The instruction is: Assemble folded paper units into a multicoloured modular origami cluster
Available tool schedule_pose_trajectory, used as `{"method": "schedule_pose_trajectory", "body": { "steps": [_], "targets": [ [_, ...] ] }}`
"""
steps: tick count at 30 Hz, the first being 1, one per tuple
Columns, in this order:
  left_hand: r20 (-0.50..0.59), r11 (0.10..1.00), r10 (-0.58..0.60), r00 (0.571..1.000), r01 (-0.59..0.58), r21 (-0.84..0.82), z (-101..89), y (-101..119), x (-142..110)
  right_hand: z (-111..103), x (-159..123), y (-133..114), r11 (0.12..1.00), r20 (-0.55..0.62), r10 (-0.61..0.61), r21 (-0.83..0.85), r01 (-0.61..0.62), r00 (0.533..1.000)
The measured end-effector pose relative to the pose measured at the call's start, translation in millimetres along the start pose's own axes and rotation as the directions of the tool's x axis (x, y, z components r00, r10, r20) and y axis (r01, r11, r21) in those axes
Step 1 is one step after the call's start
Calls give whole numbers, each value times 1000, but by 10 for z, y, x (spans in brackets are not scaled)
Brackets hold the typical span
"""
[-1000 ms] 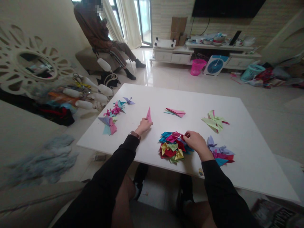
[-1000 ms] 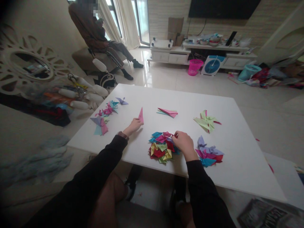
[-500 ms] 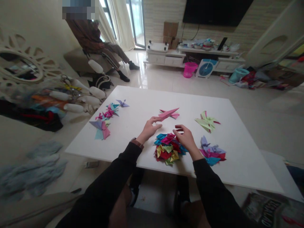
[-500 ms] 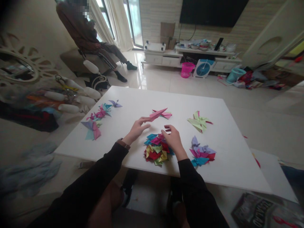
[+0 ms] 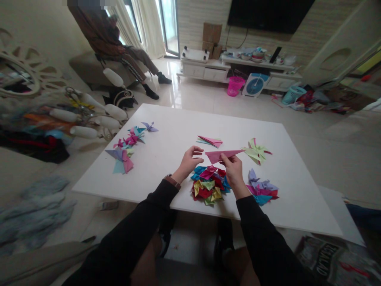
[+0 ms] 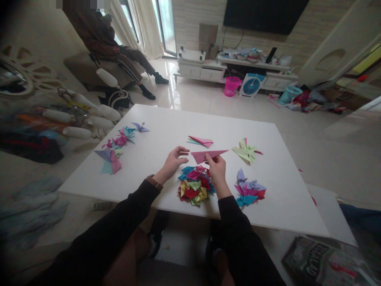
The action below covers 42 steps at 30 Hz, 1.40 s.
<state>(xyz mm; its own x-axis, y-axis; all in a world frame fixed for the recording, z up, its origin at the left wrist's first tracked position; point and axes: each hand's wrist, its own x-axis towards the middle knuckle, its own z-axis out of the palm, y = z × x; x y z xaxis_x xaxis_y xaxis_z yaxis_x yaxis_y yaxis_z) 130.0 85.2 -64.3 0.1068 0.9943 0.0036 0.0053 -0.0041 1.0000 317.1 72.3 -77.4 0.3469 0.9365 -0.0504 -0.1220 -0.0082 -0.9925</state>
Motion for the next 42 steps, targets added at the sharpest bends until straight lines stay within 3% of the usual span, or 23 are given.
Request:
{"method": "schedule_pose_trajectory", "body": {
  "steps": [4, 7, 18, 30, 42],
  "targets": [
    [74, 963, -176, 982, 187, -193, 65, -86, 3, 26, -19, -5, 999, 11, 33, 38, -33, 999],
    [81, 922, -232, 969, 245, -299, 123, -116, 3, 49, -35, -33, 996, 8, 49, 75, -50, 999],
    [98, 870, -210, 973, 232, -436, 101, -66, 6, 44, -43, -51, 987, -25, 75, 144, -70, 997],
    [25, 848, -205, 978, 190, -495, 74, -66, 30, 53, -78, -103, 966, 90, 135, 209, -151, 987],
    [8, 807, -233, 972, 198, -557, 88, -33, 20, 54, -83, -111, 983, 107, 83, 152, -99, 991]
  ]
}}
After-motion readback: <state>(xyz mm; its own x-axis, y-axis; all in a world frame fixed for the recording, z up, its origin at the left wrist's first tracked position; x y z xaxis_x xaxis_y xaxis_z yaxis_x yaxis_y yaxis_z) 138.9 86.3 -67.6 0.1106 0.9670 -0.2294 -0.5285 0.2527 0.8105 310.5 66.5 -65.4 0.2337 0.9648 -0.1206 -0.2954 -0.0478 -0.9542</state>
